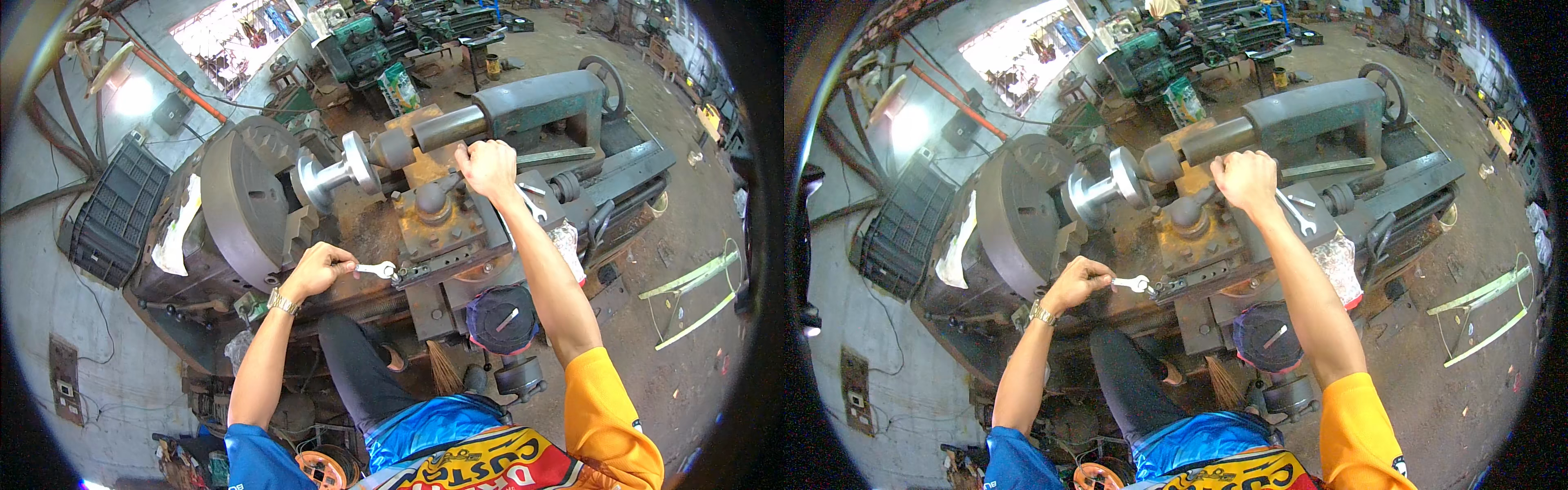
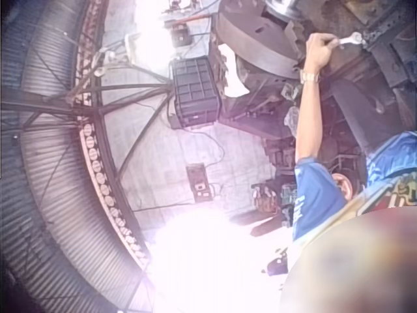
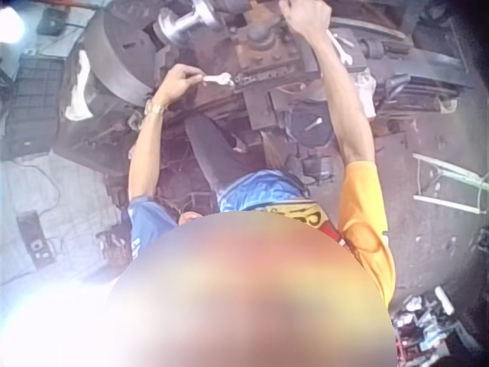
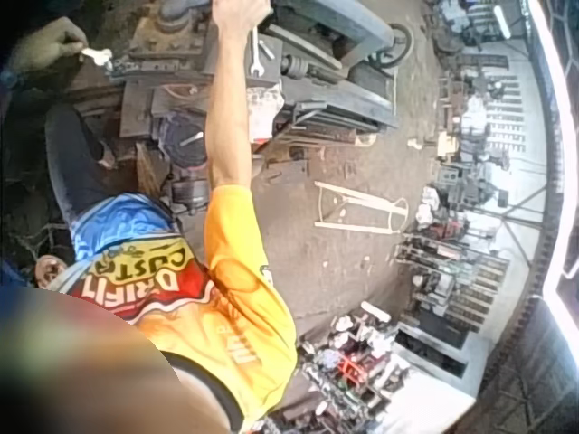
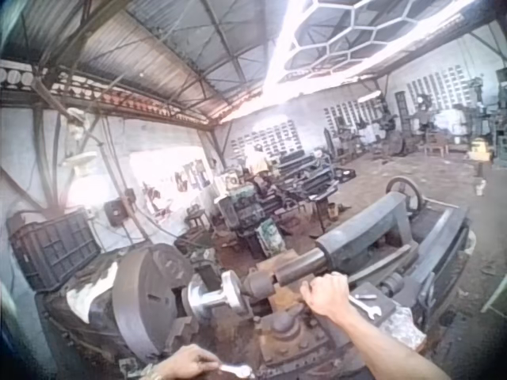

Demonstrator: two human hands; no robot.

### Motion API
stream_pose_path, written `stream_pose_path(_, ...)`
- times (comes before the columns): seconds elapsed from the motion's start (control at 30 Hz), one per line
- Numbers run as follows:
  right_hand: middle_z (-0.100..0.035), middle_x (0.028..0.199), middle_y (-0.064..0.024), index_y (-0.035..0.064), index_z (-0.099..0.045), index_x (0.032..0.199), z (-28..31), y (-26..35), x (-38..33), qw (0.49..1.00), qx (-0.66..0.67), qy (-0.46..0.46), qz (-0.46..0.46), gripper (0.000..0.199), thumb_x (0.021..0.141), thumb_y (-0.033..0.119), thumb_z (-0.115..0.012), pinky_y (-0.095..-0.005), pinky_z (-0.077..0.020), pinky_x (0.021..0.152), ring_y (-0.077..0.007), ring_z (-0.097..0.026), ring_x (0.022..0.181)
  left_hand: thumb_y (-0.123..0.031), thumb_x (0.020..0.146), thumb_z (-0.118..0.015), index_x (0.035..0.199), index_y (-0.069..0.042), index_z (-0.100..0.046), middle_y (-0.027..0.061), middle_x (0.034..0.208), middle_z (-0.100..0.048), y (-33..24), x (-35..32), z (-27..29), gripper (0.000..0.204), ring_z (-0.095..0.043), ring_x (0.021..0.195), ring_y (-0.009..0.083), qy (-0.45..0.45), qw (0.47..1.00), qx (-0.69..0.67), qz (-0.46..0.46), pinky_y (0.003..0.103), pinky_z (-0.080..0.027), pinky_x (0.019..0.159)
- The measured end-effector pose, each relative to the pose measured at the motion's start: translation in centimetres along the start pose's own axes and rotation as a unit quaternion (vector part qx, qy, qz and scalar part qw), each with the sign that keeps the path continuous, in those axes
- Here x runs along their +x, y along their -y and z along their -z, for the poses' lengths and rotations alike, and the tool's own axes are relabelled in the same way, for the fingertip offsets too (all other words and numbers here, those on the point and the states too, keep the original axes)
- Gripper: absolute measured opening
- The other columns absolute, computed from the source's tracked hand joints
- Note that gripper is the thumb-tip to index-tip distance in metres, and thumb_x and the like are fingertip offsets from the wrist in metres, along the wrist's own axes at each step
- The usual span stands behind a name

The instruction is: The person operates a metal lathe, using a wrench to tighten a bolt on the tool post and then turning a handwheel to advance the cutting tool against a rotating metal workpiece. The person repeatedly adjusts the tool position and engages the cut.

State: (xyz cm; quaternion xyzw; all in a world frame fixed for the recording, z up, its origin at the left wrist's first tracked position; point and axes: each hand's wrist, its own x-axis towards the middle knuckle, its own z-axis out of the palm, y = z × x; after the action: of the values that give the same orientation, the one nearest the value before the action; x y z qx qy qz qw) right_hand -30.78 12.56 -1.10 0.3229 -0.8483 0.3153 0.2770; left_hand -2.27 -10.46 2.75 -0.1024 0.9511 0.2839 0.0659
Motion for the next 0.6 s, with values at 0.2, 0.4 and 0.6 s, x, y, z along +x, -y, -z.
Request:
stream_pose_path(0.2, -0.065, 0.061, -0.0201, 0.0048, -0.07, 0.06, -0.2, 0.0, 0.1, 1.0, -0.007, -0.005, 0.003, 0.044, 0.089, 0.035, -0.055, -0.0459, -0.0521, 0.069, -0.0366, -0.065, 0.059, -0.021, 0.09, -0.064, 0.086, -0.008, -0.074, 0.0123, 0.064, -0.059, 0.0, -0.5, -0.5, 0.017, -0.052, 0.06, 0.0263, -0.02, 1.0, 0.007, -0.019, 0.039, -0.04, 0.061)
stream_pose_path(0.4, -0.064, 0.059, -0.0203, 0.0052, -0.07, 0.059, -0.1, 0.0, 0.0, 1.0, -0.002, -0.024, 0.01, 0.043, 0.089, 0.034, -0.056, -0.0457, -0.0526, 0.067, -0.0366, -0.066, 0.058, -0.02, 0.092, -0.059, 0.086, -0.006, -0.069, 0.0159, 0.066, -0.06, -0.6, -1.0, -1.3, 0.018, -0.06, 0.067, 0.0372, -0.042, 0.994, 0.09, -0.035, 0.044, -0.043, 0.062)
stream_pose_path(0.6, -0.064, 0.058, -0.0202, 0.0049, -0.07, 0.059, 0.0, -0.2, 0.2, 1.0, -0.006, -0.001, 0.001, 0.042, 0.088, 0.034, -0.057, -0.0452, -0.0532, 0.065, -0.0367, -0.065, 0.057, -0.017, 0.093, -0.055, 0.086, -0.005, -0.063, 0.0159, 0.072, -0.064, -2.1, -2.2, -1.9, 0.016, -0.062, 0.073, 0.0393, -0.06, 0.988, 0.139, 0.006, 0.045, -0.044, 0.064)
